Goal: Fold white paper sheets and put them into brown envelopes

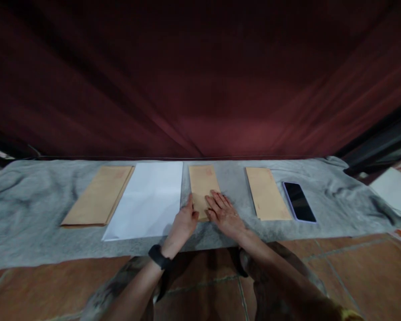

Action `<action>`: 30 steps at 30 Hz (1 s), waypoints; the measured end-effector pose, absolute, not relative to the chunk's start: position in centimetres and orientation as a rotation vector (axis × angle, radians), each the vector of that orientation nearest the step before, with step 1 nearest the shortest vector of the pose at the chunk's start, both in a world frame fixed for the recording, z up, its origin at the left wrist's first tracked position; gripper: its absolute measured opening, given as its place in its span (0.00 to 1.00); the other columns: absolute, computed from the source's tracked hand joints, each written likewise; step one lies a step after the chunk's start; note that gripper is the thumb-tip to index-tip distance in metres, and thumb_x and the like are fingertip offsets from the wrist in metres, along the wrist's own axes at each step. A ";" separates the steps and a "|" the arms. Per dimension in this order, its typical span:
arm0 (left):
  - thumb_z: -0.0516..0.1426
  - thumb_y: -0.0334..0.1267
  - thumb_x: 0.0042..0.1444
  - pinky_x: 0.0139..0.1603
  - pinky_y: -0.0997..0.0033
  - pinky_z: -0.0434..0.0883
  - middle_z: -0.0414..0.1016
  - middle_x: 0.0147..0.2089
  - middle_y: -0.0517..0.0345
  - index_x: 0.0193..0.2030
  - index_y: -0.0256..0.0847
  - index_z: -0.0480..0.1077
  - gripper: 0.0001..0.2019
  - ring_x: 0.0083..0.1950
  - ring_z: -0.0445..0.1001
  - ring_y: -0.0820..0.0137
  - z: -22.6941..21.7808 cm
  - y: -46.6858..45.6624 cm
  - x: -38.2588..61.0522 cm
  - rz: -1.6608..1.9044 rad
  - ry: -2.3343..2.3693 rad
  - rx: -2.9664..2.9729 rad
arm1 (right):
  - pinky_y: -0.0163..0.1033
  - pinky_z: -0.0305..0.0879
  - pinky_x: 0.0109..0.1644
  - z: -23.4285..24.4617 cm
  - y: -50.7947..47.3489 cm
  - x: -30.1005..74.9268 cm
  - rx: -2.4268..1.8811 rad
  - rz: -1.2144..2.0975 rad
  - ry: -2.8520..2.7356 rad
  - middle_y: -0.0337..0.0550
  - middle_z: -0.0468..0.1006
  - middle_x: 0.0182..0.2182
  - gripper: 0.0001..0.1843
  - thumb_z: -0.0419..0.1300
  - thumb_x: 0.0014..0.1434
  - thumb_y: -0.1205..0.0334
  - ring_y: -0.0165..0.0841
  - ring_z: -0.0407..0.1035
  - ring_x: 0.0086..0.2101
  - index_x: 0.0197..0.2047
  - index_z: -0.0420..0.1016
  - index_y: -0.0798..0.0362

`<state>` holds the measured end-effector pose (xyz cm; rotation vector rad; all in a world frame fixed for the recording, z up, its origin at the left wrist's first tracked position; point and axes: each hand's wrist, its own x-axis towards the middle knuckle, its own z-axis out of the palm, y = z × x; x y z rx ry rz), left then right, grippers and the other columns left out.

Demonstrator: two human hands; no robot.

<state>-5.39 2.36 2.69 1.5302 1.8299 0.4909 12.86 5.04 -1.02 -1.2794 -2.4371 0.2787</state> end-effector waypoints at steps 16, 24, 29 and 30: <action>0.49 0.48 0.68 0.73 0.48 0.54 0.57 0.72 0.30 0.70 0.25 0.55 0.31 0.74 0.56 0.52 -0.3 -1.3 -2.3 0.306 1.723 2.675 | 0.52 0.59 0.69 -1.1 8.1 14.7 -1.134 0.638 -2.418 0.47 0.68 0.66 0.25 0.46 0.70 0.66 0.37 0.60 0.66 0.66 0.69 0.50; 0.51 0.58 0.64 0.73 0.47 0.53 0.60 0.71 0.33 0.66 0.36 0.64 0.32 0.74 0.56 0.50 0.1 -2.3 -2.5 0.389 1.688 2.669 | 0.51 0.47 0.75 0.2 8.4 12.0 -0.998 0.716 -2.510 0.42 0.59 0.70 0.26 0.42 0.74 0.50 0.34 0.51 0.70 0.69 0.65 0.47; 0.50 0.59 0.65 0.74 0.47 0.52 0.63 0.70 0.35 0.63 0.38 0.67 0.30 0.74 0.58 0.51 0.0 -2.3 -2.4 0.360 1.708 2.648 | 0.51 0.42 0.76 -0.4 9.8 10.5 -1.090 0.557 -2.664 0.39 0.50 0.73 0.28 0.38 0.75 0.49 0.35 0.44 0.72 0.71 0.60 0.45; 0.50 0.59 0.65 0.74 0.47 0.51 0.61 0.71 0.37 0.65 0.39 0.66 0.31 0.74 0.57 0.51 0.0 -2.4 -2.4 0.359 1.707 2.644 | 0.50 0.42 0.75 -0.6 10.3 10.4 -1.127 0.513 -2.669 0.39 0.50 0.74 0.28 0.38 0.75 0.50 0.34 0.44 0.72 0.72 0.59 0.45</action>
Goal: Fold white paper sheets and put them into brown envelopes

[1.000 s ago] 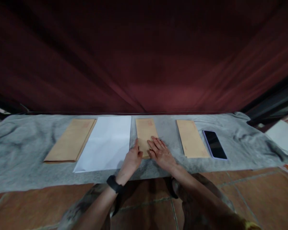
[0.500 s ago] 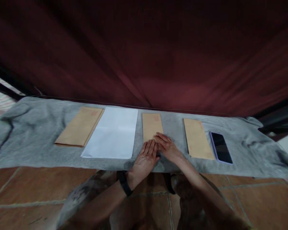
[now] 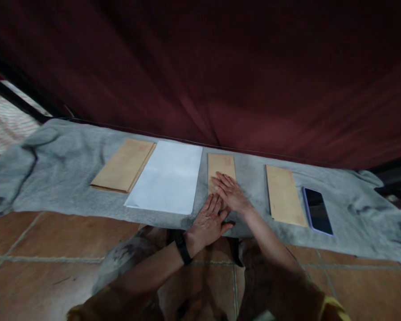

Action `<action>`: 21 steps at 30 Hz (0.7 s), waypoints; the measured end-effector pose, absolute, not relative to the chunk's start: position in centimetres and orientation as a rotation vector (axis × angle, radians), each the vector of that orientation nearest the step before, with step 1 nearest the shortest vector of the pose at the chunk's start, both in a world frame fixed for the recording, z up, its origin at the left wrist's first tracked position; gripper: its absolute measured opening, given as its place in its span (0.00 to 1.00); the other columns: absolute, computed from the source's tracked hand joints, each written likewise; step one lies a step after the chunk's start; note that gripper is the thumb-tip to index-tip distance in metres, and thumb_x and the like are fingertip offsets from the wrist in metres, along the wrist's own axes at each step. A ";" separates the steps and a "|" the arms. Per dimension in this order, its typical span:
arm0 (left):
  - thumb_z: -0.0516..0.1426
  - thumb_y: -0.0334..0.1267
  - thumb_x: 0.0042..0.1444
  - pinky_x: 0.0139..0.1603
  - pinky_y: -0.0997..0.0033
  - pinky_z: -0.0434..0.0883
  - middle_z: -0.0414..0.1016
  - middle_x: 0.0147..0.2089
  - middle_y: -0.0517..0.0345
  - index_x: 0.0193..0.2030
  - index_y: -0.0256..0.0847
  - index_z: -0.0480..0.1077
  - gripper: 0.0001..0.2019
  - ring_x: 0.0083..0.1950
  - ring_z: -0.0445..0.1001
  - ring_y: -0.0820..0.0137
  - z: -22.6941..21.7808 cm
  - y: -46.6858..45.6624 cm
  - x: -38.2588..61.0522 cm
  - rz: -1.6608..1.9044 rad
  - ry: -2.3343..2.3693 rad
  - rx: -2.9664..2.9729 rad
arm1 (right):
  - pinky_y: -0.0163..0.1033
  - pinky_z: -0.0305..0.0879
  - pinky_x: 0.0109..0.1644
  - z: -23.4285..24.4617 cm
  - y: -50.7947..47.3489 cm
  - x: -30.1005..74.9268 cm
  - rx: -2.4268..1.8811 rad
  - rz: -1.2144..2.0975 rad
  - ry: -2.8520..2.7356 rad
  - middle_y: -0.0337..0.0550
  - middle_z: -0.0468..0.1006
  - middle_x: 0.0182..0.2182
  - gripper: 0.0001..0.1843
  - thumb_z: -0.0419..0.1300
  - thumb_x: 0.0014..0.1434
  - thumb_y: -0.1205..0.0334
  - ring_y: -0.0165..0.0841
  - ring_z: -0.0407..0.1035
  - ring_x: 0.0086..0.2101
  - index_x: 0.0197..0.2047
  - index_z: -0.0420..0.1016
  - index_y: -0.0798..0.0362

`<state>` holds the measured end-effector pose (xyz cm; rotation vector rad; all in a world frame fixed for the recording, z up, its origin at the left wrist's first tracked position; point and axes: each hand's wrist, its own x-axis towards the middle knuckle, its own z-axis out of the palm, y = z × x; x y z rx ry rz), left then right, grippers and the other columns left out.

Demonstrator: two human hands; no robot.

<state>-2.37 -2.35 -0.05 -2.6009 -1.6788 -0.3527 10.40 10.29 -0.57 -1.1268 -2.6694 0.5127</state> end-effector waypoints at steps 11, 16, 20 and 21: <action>0.49 0.50 0.68 0.75 0.50 0.51 0.57 0.74 0.45 0.70 0.42 0.59 0.27 0.76 0.52 0.59 0.4 -2.4 -3.7 -0.344 -1.631 -2.710 | 0.55 0.47 0.72 -1.8 12.7 10.5 -1.417 0.206 -2.470 0.51 0.54 0.72 0.28 0.46 0.73 0.54 0.43 0.50 0.70 0.73 0.57 0.52; 0.48 0.32 0.67 0.70 0.58 0.63 0.69 0.67 0.47 0.64 0.40 0.65 0.20 0.69 0.66 0.66 0.8 -1.5 -5.2 -0.413 -1.650 -2.755 | 0.55 0.52 0.71 -1.5 11.3 12.7 -1.255 0.367 -2.460 0.51 0.64 0.68 0.24 0.49 0.71 0.60 0.40 0.58 0.67 0.67 0.66 0.51; 0.48 0.23 0.62 0.64 0.64 0.69 0.74 0.63 0.47 0.58 0.36 0.69 0.20 0.63 0.72 0.67 1.1 -1.2 -5.8 -0.454 -1.743 -2.738 | 0.46 0.58 0.69 -0.4 9.8 15.4 -1.037 0.682 -2.430 0.47 0.69 0.65 0.19 0.51 0.71 0.60 0.34 0.62 0.64 0.61 0.73 0.50; 0.48 0.22 0.62 0.63 0.65 0.70 0.74 0.61 0.47 0.57 0.36 0.70 0.20 0.62 0.73 0.67 1.2 -1.1 -5.8 -0.472 -1.778 -2.723 | 0.46 0.59 0.69 0.1 9.4 16.1 -1.009 0.768 -2.426 0.46 0.69 0.64 0.18 0.52 0.71 0.59 0.34 0.62 0.64 0.60 0.74 0.49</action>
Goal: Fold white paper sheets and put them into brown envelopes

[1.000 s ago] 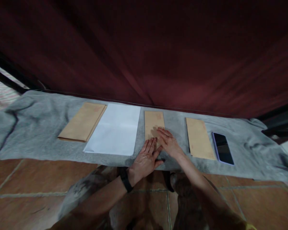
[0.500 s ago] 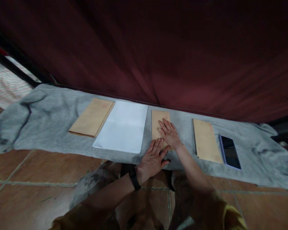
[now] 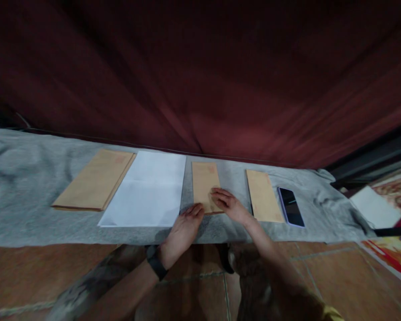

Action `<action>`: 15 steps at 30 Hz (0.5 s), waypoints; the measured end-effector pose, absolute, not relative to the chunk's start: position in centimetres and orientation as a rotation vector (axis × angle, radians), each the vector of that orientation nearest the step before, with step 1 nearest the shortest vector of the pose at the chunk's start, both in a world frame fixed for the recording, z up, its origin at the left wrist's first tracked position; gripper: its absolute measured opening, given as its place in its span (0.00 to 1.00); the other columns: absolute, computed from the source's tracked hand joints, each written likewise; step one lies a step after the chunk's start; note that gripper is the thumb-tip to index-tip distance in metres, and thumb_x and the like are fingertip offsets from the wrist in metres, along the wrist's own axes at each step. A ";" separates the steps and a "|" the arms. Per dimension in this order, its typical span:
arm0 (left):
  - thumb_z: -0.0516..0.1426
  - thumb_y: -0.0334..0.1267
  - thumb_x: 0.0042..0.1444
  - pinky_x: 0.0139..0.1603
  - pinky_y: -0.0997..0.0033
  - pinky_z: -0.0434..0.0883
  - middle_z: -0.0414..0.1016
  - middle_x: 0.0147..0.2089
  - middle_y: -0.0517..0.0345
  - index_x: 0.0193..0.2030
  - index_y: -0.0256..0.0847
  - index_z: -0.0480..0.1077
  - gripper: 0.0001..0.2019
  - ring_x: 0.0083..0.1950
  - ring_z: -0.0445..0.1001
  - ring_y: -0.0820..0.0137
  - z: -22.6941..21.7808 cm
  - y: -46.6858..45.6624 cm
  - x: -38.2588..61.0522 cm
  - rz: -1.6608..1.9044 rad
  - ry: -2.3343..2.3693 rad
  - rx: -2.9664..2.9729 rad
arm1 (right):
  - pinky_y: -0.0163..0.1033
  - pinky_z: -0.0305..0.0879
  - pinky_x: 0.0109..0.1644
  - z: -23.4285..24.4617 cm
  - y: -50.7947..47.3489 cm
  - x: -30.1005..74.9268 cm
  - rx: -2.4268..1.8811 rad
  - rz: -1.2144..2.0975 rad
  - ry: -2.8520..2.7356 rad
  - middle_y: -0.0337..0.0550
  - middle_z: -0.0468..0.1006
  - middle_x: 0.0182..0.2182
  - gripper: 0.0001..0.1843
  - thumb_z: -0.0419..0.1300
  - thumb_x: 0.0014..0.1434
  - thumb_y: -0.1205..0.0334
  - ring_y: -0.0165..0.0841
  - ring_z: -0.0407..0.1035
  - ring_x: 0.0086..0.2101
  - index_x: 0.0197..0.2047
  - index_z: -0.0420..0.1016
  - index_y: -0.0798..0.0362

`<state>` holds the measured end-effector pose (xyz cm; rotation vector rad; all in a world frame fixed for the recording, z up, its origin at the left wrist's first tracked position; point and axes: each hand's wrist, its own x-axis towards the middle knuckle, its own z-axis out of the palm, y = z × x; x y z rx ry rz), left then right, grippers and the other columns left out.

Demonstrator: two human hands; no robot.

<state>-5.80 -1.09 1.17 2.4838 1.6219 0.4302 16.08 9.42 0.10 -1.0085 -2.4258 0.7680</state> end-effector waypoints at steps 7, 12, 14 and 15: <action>0.49 0.26 0.64 0.54 0.60 0.74 0.78 0.50 0.49 0.46 0.38 0.72 0.12 0.52 0.76 0.62 1.2 -0.2 -5.3 0.481 1.747 2.387 | 0.47 0.64 0.64 1.9 8.3 18.4 -0.931 0.966 -2.405 0.47 0.73 0.60 0.05 0.62 0.65 0.62 0.38 0.67 0.60 0.44 0.78 0.50; 0.48 0.27 0.64 0.52 0.60 0.74 0.77 0.48 0.51 0.45 0.40 0.71 0.11 0.50 0.75 0.62 1.5 0.1 -5.1 0.489 1.782 2.417 | 0.44 0.70 0.55 0.9 7.9 17.3 -1.031 0.779 -2.321 0.47 0.77 0.48 0.06 0.58 0.65 0.68 0.36 0.73 0.49 0.38 0.75 0.51; 0.48 0.27 0.64 0.53 0.59 0.74 0.77 0.47 0.50 0.45 0.40 0.71 0.12 0.50 0.75 0.61 1.6 0.0 -5.0 0.465 1.796 2.446 | 0.43 0.70 0.54 0.7 7.7 16.9 -1.060 0.710 -2.329 0.46 0.77 0.46 0.06 0.57 0.64 0.69 0.36 0.73 0.48 0.39 0.74 0.51; 0.48 0.26 0.63 0.53 0.58 0.74 0.77 0.48 0.49 0.46 0.39 0.72 0.13 0.50 0.75 0.60 1.5 -0.1 -5.0 0.453 1.802 2.470 | 0.43 0.70 0.54 0.6 7.7 16.9 -1.069 0.684 -2.338 0.46 0.77 0.46 0.06 0.57 0.65 0.69 0.36 0.73 0.48 0.40 0.74 0.50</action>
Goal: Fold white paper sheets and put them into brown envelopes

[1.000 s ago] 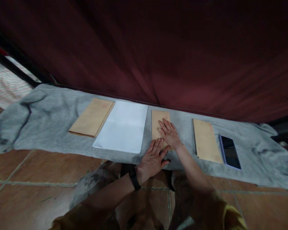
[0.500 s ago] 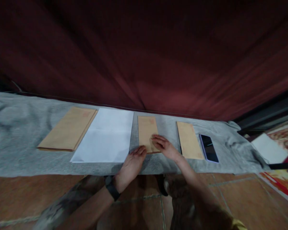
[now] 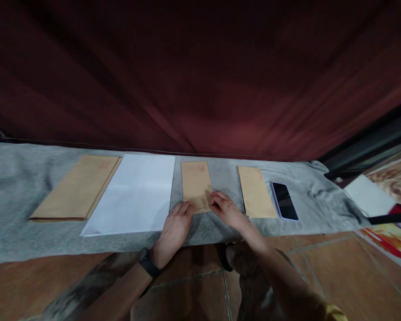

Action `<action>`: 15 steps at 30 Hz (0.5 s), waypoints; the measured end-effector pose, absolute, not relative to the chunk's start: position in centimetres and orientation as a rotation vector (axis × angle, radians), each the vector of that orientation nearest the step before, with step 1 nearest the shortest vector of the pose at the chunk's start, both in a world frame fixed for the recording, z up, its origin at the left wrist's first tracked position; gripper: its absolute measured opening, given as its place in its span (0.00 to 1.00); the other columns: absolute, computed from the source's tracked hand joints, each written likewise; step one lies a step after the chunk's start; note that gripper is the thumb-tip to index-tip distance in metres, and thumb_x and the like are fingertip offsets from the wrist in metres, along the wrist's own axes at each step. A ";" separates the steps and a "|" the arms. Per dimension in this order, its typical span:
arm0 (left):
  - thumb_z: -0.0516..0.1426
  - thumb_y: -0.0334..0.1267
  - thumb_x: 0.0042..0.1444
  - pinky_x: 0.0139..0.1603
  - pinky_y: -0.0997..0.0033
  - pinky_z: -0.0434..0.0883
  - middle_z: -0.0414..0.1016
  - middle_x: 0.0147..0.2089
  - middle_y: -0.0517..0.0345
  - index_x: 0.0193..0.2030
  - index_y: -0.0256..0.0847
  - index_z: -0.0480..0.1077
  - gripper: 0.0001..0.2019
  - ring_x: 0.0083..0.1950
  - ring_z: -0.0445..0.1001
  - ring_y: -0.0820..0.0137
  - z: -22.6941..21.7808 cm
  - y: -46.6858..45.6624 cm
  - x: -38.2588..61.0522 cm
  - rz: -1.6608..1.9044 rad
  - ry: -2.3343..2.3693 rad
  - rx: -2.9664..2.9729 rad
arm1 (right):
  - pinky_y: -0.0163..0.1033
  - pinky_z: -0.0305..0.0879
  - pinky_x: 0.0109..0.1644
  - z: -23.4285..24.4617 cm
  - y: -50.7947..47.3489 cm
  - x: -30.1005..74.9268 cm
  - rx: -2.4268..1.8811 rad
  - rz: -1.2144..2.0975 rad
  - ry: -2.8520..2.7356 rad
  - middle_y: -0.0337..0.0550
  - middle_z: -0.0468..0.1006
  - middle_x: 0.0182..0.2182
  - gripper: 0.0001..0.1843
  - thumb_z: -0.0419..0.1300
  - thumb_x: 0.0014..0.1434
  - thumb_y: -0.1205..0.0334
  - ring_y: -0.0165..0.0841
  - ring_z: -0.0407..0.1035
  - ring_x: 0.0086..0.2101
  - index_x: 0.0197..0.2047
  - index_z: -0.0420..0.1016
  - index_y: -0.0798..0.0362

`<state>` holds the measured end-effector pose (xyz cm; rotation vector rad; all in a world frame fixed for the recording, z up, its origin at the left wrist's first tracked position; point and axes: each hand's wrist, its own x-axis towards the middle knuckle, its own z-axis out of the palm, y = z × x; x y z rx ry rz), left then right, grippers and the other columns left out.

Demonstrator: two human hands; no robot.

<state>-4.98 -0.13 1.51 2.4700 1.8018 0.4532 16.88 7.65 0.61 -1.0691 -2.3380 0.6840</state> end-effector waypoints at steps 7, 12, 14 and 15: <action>0.48 0.22 0.61 0.63 0.61 0.70 0.75 0.60 0.46 0.59 0.36 0.69 0.22 0.61 0.73 0.63 0.3 -1.4 -4.1 0.434 1.622 2.703 | 0.50 0.66 0.62 0.8 7.0 16.7 -1.129 0.497 -2.458 0.48 0.78 0.51 0.12 0.53 0.68 0.66 0.39 0.71 0.54 0.50 0.77 0.50; 0.49 0.28 0.63 0.65 0.58 0.69 0.74 0.62 0.39 0.59 0.30 0.71 0.20 0.64 0.72 0.59 -1.2 -2.0 -3.4 0.471 1.668 2.669 | 0.49 0.58 0.71 0.7 3.5 14.1 -1.046 0.526 -2.513 0.47 0.69 0.65 0.24 0.47 0.73 0.59 0.36 0.61 0.65 0.69 0.64 0.50; 0.48 0.27 0.61 0.66 0.58 0.69 0.72 0.64 0.36 0.62 0.28 0.68 0.23 0.66 0.70 0.59 -1.7 -2.2 -3.3 0.482 1.722 2.633 | 0.48 0.55 0.72 0.3 2.0 13.2 -1.022 0.536 -2.534 0.49 0.61 0.69 0.28 0.45 0.74 0.57 0.35 0.54 0.69 0.73 0.54 0.54; 0.47 0.27 0.61 0.66 0.58 0.69 0.70 0.65 0.35 0.63 0.26 0.67 0.24 0.67 0.69 0.59 -1.9 -2.4 -3.2 0.493 1.745 2.621 | 0.49 0.53 0.73 0.0 1.4 13.0 -1.038 0.521 -2.542 0.49 0.58 0.71 0.30 0.44 0.74 0.56 0.35 0.51 0.70 0.75 0.49 0.54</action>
